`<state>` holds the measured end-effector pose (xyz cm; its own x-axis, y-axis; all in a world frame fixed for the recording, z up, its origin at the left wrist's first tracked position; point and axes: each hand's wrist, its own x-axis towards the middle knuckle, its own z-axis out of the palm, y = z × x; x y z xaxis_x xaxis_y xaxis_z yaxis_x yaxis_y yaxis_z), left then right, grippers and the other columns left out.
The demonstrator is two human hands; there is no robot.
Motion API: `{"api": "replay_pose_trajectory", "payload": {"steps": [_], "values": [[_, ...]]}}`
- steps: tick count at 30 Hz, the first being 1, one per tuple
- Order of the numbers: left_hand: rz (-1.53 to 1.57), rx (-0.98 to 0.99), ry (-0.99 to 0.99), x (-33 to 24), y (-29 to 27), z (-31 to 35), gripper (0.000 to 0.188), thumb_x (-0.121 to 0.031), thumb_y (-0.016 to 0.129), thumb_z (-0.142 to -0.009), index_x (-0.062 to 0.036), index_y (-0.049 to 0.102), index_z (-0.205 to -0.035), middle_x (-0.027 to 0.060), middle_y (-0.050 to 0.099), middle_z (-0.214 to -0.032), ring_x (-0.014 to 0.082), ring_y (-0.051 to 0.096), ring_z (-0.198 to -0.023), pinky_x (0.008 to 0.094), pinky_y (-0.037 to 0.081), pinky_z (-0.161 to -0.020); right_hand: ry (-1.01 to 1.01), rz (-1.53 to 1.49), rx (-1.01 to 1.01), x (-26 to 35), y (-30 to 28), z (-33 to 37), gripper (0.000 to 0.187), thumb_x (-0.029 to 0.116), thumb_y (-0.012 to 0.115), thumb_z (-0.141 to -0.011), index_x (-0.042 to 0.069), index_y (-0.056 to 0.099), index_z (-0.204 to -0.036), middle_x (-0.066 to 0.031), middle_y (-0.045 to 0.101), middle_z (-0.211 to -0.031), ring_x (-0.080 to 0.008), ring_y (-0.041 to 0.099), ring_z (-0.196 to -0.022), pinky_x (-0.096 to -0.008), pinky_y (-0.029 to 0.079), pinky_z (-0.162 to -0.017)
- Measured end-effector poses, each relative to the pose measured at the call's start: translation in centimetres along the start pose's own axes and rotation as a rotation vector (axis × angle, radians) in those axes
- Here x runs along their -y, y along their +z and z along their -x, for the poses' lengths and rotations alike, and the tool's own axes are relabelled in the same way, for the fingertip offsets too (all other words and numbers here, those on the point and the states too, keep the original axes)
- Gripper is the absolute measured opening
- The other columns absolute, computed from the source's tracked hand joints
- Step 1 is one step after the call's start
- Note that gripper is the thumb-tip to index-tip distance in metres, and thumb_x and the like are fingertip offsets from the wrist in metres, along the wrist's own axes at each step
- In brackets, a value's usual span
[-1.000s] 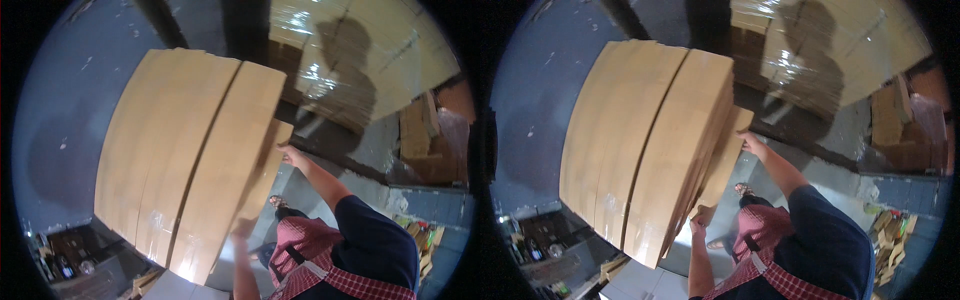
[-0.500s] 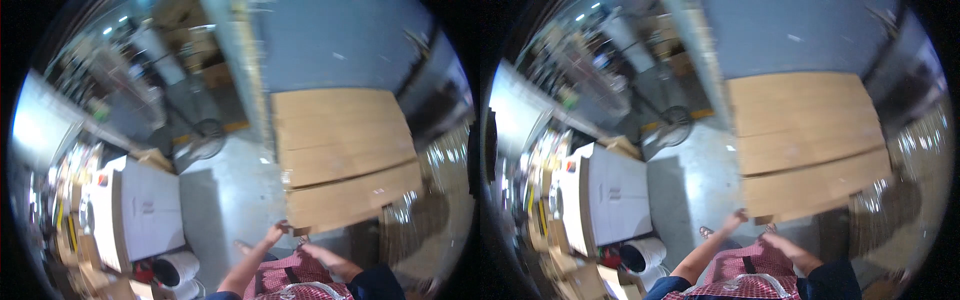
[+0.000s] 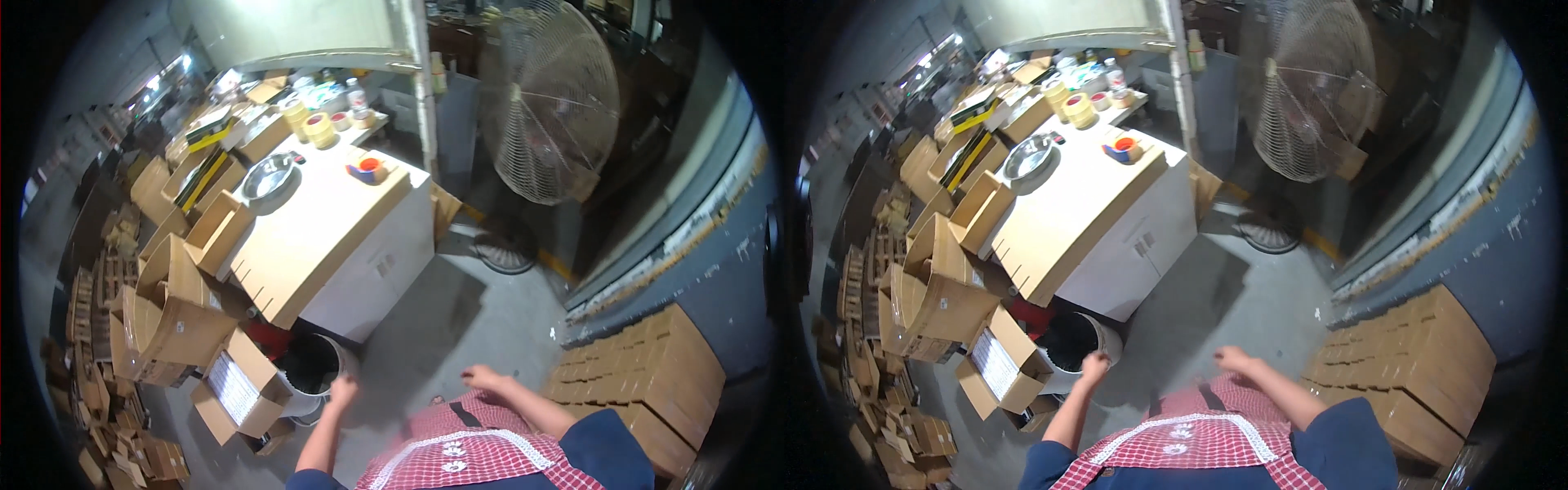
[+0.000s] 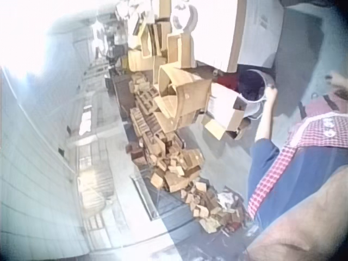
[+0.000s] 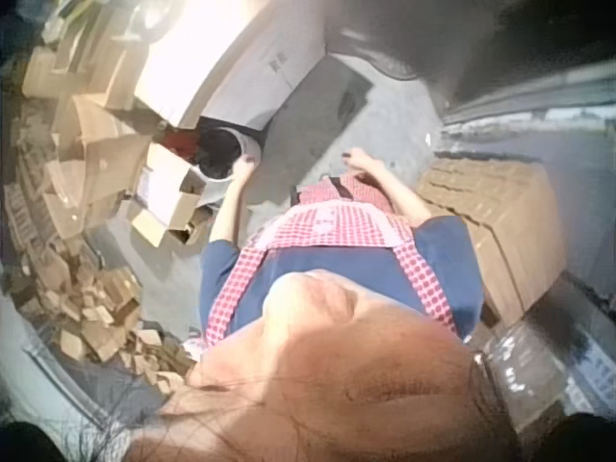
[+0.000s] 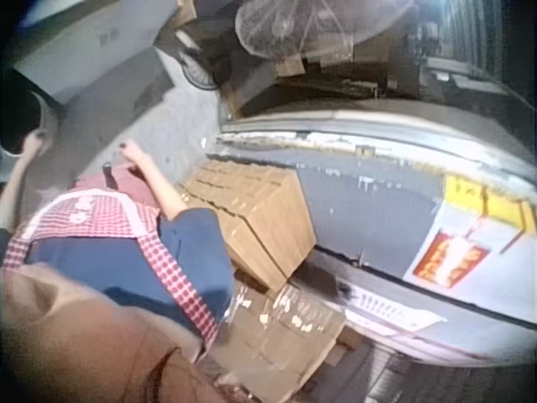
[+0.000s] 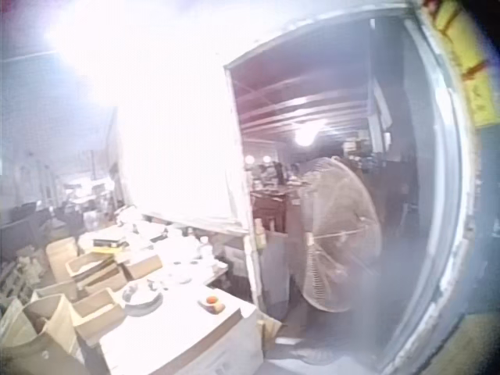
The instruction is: The person packages metal furniture hardware. They place drawer slides and small bags of components onto a cardboard sleeve, fold the cardboard, and seal it using a tape dispenser.
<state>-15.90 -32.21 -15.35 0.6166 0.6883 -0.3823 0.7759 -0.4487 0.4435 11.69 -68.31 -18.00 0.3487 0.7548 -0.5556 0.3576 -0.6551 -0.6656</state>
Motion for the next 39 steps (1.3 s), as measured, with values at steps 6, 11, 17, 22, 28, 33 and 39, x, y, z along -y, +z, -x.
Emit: {"api": "replay_pose_trajectory", "payload": {"steps": [6, 11, 17, 22, 28, 33, 39], "values": [[0.219, -0.733, 0.256, -3.9, -15.0, -10.1, 0.028, -0.001, 0.057, -0.086, -0.0006, 0.067, -0.112, 0.0187, 0.067, -0.119, 0.0354, 0.061, -0.117, 0.0432, 0.046, -0.105, -0.464, 0.267, -0.382, 12.7, -17.1, -15.4, 0.030, 0.015, 0.057, -0.079, 0.003, 0.068, -0.104, -0.0216, 0.068, -0.109, -0.0413, 0.064, -0.105, -0.0499, 0.053, -0.090], [-0.081, -0.723, -0.042, -8.7, -20.7, -20.1, 0.063, -0.027, 0.064, -0.093, -0.0017, 0.043, -0.147, 0.0244, 0.036, -0.155, 0.0395, 0.026, -0.148, 0.0587, 0.019, -0.118, -0.726, 0.491, -0.870, 26.2, -29.3, -29.9, 0.053, 0.015, 0.067, -0.082, -0.001, 0.052, -0.131, -0.0245, 0.051, -0.138, -0.0420, 0.048, -0.129, -0.0507, 0.036, -0.112], [-0.193, -0.637, -0.390, -10.8, -21.0, -26.7, 0.072, -0.044, 0.047, -0.102, -0.0067, 0.025, -0.160, 0.0199, 0.020, -0.166, 0.0369, 0.015, -0.154, 0.0608, 0.012, -0.120, -0.656, 0.813, -0.801, 32.0, -37.8, -42.4, 0.062, 0.020, 0.071, -0.082, -0.002, 0.050, -0.136, -0.0200, 0.057, -0.132, -0.0350, 0.051, -0.128, -0.0512, 0.027, -0.117], [-0.179, -0.690, -0.355, -10.1, -20.5, -25.8, 0.069, -0.035, 0.053, -0.100, -0.0073, 0.029, -0.158, 0.0202, 0.023, -0.165, 0.0393, 0.021, -0.152, 0.0605, 0.016, -0.120, -0.670, 0.483, -0.942, 29.4, -46.7, -50.6, 0.007, 0.008, 0.066, -0.075, 0.006, 0.063, -0.080, -0.0132, 0.067, -0.078, -0.0357, 0.064, -0.078, -0.0478, 0.043, -0.084], [-0.152, -0.680, -0.400, -11.4, -22.2, -24.7, 0.071, -0.032, 0.059, -0.096, -0.0066, 0.031, -0.157, 0.0190, 0.027, -0.164, 0.0386, 0.023, -0.152, 0.0601, 0.017, -0.121, -0.329, 0.146, -0.502, 27.7, -48.3, -55.0, 0.035, 0.029, 0.065, -0.090, 0.008, 0.070, -0.119, -0.0231, 0.072, -0.104, -0.0381, 0.069, -0.098, -0.0432, 0.054, -0.085], [-0.141, -0.723, -0.321, -11.3, -22.4, -25.2, 0.070, -0.030, 0.061, -0.094, -0.0040, 0.037, -0.153, 0.0229, 0.033, -0.159, 0.0411, 0.027, -0.149, 0.0591, 0.016, -0.121, -0.141, -0.056, -0.193, 25.5, -51.2, -58.3, 0.054, 0.050, 0.055, -0.100, 0.000, 0.071, -0.115, -0.0132, 0.073, -0.106, -0.0220, 0.066, -0.103, -0.0355, 0.051, -0.091], [-0.074, -0.693, -0.307, -11.0, -22.7, -25.4, 0.070, -0.033, 0.061, -0.094, -0.0043, 0.037, -0.153, 0.0229, 0.034, -0.159, 0.0417, 0.027, -0.149, 0.0600, 0.015, -0.121, 0.132, 0.301, -0.174, 34.7, -52.6, -57.6, 0.059, 0.045, 0.055, -0.096, -0.012, 0.068, -0.108, -0.0313, 0.070, -0.102, -0.0378, 0.071, -0.102, -0.0454, 0.056, -0.080]]}}
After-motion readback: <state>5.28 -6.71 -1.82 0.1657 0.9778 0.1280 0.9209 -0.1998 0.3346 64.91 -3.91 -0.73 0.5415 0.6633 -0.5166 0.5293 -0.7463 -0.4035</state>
